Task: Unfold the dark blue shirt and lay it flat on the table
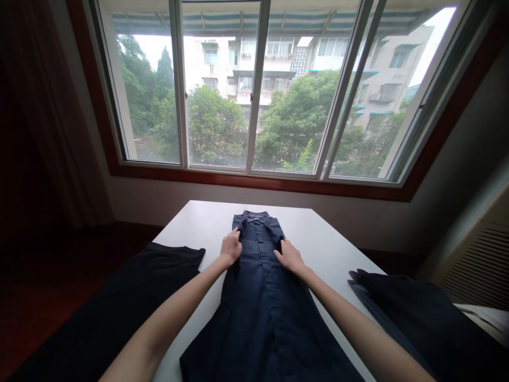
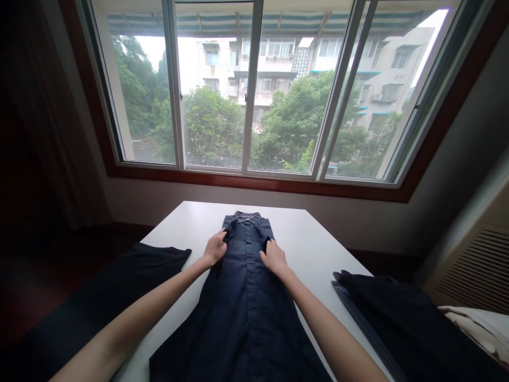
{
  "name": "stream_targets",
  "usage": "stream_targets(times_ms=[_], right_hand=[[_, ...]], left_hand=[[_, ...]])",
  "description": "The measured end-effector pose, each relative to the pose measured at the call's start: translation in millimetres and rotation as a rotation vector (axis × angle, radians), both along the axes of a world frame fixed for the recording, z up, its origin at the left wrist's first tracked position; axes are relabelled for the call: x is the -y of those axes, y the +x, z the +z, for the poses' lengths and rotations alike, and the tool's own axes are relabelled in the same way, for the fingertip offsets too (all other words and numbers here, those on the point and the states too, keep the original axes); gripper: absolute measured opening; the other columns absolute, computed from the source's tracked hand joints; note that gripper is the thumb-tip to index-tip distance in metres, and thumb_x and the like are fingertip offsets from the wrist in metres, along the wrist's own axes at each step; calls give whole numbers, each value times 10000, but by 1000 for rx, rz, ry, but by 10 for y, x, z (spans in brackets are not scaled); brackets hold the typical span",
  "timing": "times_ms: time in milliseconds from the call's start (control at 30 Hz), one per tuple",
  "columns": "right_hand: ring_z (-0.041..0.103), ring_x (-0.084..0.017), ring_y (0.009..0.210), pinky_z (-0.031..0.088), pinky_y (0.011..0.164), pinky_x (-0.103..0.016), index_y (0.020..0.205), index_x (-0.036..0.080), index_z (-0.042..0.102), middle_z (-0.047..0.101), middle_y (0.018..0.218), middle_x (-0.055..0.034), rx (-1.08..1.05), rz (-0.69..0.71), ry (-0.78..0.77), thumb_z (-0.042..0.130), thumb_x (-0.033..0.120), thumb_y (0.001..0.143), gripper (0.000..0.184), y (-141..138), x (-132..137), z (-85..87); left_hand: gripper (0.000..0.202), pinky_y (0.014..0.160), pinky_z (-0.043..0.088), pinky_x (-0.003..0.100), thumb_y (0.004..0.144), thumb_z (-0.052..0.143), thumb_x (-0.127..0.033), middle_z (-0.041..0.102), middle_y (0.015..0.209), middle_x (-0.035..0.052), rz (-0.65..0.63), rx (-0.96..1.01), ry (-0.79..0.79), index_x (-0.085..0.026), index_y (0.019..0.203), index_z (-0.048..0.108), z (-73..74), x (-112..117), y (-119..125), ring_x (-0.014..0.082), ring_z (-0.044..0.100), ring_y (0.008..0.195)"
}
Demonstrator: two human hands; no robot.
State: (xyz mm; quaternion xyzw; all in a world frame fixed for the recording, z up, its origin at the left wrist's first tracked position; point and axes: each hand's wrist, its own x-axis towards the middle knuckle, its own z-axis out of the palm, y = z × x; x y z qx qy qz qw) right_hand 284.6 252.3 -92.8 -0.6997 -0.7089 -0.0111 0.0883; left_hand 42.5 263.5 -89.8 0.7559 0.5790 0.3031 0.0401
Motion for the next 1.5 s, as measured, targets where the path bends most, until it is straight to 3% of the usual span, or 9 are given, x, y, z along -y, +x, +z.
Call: stream_targets(times_ms=[200,333,500,733,867,1000,1133,1300,1500], right_hand=[[554,-300,1143,456,906,-405,1174,94,544,526,1272,-200,-23,-192,-19,442,331,891,383,705,-58,71],[593,-318,1086,481,852,-434,1125,106,589,567,1202,-197,-31,-307,-63,474,323,850,369,1002,-29,54],[555,-333,1139,449,891,-474,1199,108,565,549,1225,-205,-10,-324,-15,463,296,841,417,1057,29,78],[447,-244,1282,340,1042,-401,1198,236,604,485,1393,-96,48,13,-27,514,342,863,363,598,-74,32],[343,-282,1373,245,1105,-472,1275,207,589,399,1477,-147,79,56,-69,501,419,897,442,432,-124,-116],[363,-295,1361,247,1101,-505,1343,158,522,415,1465,-166,91,27,-66,432,415,940,487,477,-159,-220],[407,-274,1323,269,1098,-445,1363,123,468,438,1443,-164,91,-17,12,430,357,937,488,656,-247,-163],[519,-303,1191,373,985,-455,1287,103,496,531,1299,-200,47,-210,104,426,297,902,437,1107,-401,45],[617,-378,974,440,757,-469,986,60,645,617,1052,-276,-41,-407,123,480,234,806,300,1723,-485,116]], left_hand=[[546,1039,422,300,740,459,6,603,1288,106,193,130,-131,-112,1258,581,-28,-33,-994,223,550,1209],[430,955,466,315,720,525,-27,681,1128,104,197,81,-187,-135,1114,659,-81,-15,-1234,267,599,1117],[481,1068,360,386,764,560,-118,507,1370,152,191,17,-123,-121,1244,562,-36,-15,-1043,297,438,1292],[398,1136,255,429,862,545,-269,399,1457,160,-82,-280,-131,-175,1247,576,-27,-46,-428,295,334,1372],[456,1155,185,487,901,514,-360,301,1507,211,-52,-273,-223,-112,1282,546,-140,-130,-266,331,254,1411],[469,1146,231,465,909,510,-373,369,1470,220,-13,-198,-232,-78,1273,539,-190,-254,-321,319,321,1382],[439,1105,329,336,920,482,-314,473,1411,172,70,-40,-206,-102,1302,523,-86,-462,-598,250,432,1322],[502,1068,365,270,827,511,-124,518,1375,156,231,167,-190,-79,1327,504,73,-697,-1261,217,491,1276],[534,931,472,269,666,630,-61,664,1163,133,375,344,-227,-87,1199,608,-79,-713,-1813,244,617,1098]])
